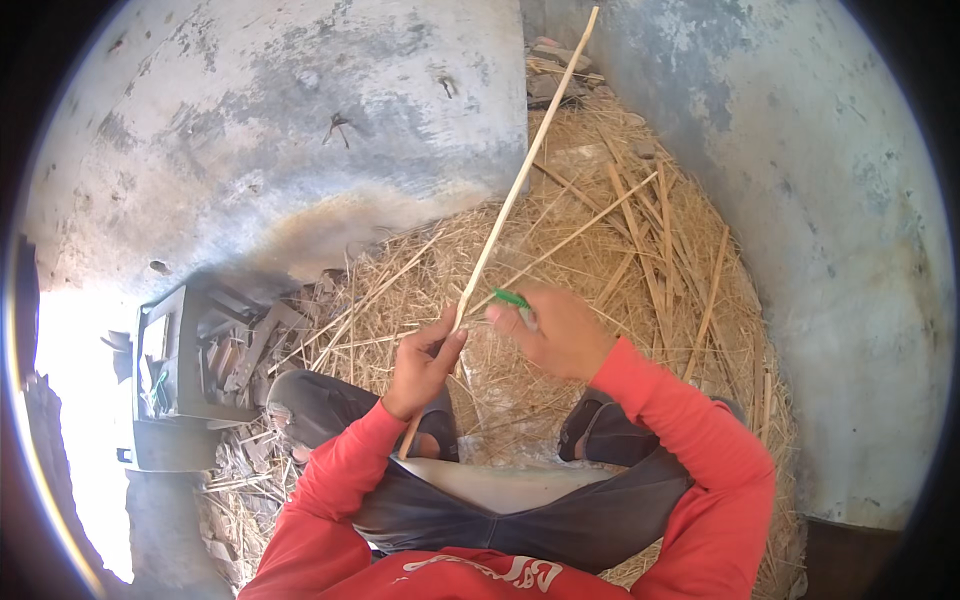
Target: The person strips thin bamboo strips with a utility knife by hand. They repeatedly pull the blade along the length of the strips to shave off material while sitting in a workspace.
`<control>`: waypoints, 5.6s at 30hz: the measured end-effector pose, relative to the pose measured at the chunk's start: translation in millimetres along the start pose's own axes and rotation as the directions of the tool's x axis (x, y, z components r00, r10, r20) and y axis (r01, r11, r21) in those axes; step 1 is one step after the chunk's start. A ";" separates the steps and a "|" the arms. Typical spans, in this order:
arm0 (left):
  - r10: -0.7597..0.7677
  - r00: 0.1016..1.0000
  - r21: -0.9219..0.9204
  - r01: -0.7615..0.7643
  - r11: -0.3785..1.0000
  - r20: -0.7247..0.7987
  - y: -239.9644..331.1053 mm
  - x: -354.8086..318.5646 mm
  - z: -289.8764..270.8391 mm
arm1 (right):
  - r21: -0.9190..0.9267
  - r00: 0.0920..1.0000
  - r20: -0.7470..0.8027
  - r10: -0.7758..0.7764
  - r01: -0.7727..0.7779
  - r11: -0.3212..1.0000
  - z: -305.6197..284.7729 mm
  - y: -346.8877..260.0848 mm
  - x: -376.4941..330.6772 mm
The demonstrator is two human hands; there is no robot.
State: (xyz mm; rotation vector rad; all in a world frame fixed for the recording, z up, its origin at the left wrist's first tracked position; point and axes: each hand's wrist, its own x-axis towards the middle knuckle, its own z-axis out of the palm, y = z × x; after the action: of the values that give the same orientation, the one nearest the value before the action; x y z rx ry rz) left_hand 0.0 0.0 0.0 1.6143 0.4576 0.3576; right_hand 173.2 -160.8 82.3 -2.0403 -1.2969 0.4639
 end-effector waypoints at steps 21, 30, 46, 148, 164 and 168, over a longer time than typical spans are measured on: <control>0.063 0.996 0.031 -0.064 0.997 0.056 -5.0 -5.2 -1.8 | -0.258 0.993 -0.037 -0.109 0.096 0.961 28.8 4.6 -0.7; 0.038 0.998 0.060 -0.041 0.997 0.053 9.4 -5.5 -6.0 | -0.245 0.995 -0.096 -0.008 -0.016 0.969 2.7 22.9 24.9; 0.002 0.940 0.194 -0.072 0.978 0.341 3.6 -45.0 -18.2 | 0.064 0.508 -0.784 0.357 -0.506 0.860 -141.6 225.5 30.3; -0.025 0.961 -0.300 0.111 0.948 0.274 10.7 -16.7 14.4 | 0.103 0.990 -0.136 0.019 -0.005 0.995 -3.5 15.0 7.6; -0.075 0.982 -0.423 0.143 0.895 0.174 24.4 -7.3 -1.5 | -0.319 0.998 -0.050 -0.029 0.012 0.948 19.5 -2.5 12.6; 0.079 0.928 -0.165 -0.020 0.986 0.363 31.2 -29.4 -15.4 | -0.028 0.841 -0.453 0.297 -0.347 0.938 -42.8 84.3 48.6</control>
State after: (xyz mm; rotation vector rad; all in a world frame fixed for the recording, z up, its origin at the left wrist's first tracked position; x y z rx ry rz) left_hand -30.5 -3.1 33.7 1.4959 0.0973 0.1174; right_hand 276.3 -156.1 56.7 -2.2957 -0.7177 0.0566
